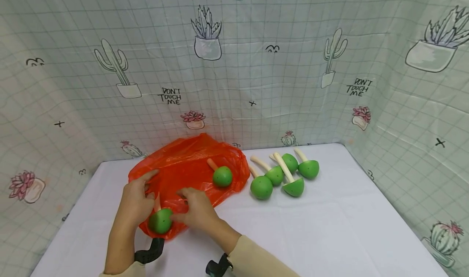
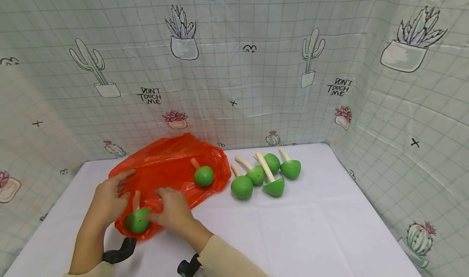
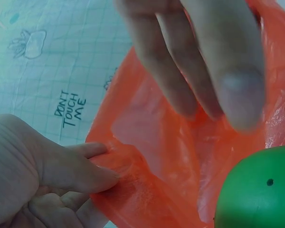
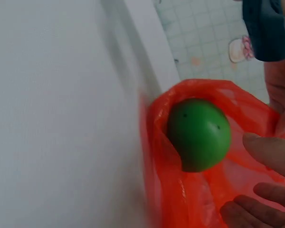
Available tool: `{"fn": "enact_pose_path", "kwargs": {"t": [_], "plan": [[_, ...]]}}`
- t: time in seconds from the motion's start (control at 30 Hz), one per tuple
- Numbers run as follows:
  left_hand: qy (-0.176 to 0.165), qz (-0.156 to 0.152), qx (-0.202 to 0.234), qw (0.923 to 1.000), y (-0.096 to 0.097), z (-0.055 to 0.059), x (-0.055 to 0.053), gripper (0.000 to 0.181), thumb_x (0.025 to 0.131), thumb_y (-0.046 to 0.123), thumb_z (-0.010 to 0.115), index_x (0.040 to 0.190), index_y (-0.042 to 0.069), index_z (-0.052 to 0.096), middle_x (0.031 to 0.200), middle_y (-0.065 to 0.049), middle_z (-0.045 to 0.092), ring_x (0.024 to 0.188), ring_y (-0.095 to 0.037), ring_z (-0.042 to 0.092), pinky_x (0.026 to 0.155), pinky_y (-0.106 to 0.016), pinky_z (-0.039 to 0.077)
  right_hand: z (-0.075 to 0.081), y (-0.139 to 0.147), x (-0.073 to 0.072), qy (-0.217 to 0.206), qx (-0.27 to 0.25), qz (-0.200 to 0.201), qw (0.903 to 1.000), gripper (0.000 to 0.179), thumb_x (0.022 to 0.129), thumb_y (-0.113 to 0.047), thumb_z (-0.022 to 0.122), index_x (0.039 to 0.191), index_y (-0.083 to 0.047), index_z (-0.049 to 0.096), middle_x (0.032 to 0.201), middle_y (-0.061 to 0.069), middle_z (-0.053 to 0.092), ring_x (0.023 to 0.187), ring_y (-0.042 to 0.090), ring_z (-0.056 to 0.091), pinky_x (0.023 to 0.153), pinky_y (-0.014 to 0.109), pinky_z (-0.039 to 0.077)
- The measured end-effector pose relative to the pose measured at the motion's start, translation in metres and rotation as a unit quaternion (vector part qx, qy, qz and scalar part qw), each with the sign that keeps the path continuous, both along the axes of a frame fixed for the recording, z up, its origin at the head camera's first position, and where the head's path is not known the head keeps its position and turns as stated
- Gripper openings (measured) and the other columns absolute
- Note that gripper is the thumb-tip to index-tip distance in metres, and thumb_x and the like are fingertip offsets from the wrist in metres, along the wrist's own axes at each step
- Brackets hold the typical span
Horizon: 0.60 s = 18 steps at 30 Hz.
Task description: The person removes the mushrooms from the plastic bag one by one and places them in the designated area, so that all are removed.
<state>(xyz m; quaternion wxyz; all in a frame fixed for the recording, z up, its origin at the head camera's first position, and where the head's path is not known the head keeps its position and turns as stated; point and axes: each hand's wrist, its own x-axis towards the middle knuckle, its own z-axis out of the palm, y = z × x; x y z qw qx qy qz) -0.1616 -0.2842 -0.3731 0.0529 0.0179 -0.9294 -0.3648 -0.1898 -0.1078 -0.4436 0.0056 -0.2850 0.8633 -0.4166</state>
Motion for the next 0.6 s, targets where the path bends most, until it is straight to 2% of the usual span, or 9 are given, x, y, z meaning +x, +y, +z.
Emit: {"fn": "enact_pose_path", "kwargs": {"t": [0.23, 0.37, 0.6], "plan": [[0.016, -0.007, -0.007, 0.9998, -0.001, -0.001, 0.001, 0.064, 0.089, -0.014, 0.057, 0.152, -0.005, 0.049, 0.139, -0.036, 0.058, 0.119, -0.053, 0.062, 0.098, -0.064, 0.054, -0.005, -0.016, 0.003, -0.037, 0.038, -0.001, 0.9986, 0.059, 0.082, -0.03, 0.092, 0.132, -0.008, 0.07, 0.126, 0.0, 0.072, 0.114, 0.013, 0.064, 0.099, 0.025, 0.054], [0.018, -0.007, -0.011, 0.9997, 0.0, -0.001, 0.0, 0.064, 0.089, -0.014, 0.057, 0.152, -0.005, 0.05, 0.139, -0.036, 0.058, 0.119, -0.054, 0.062, 0.099, -0.064, 0.053, -0.007, -0.021, 0.004, -0.032, 0.05, 0.002, 0.9982, 0.059, 0.081, -0.03, 0.093, 0.131, -0.009, 0.07, 0.125, -0.001, 0.072, 0.115, 0.012, 0.064, 0.101, 0.026, 0.054], [0.018, -0.01, -0.01, 0.9997, -0.001, -0.001, 0.001, 0.064, 0.089, -0.014, 0.058, 0.151, -0.005, 0.05, 0.14, -0.036, 0.057, 0.12, -0.054, 0.061, 0.098, -0.064, 0.054, -0.009, -0.027, 0.004, -0.02, 0.065, 0.014, 0.9976, 0.06, 0.079, -0.03, 0.094, 0.129, -0.009, 0.071, 0.12, -0.002, 0.073, 0.106, 0.008, 0.063, 0.095, 0.021, 0.052]]}}
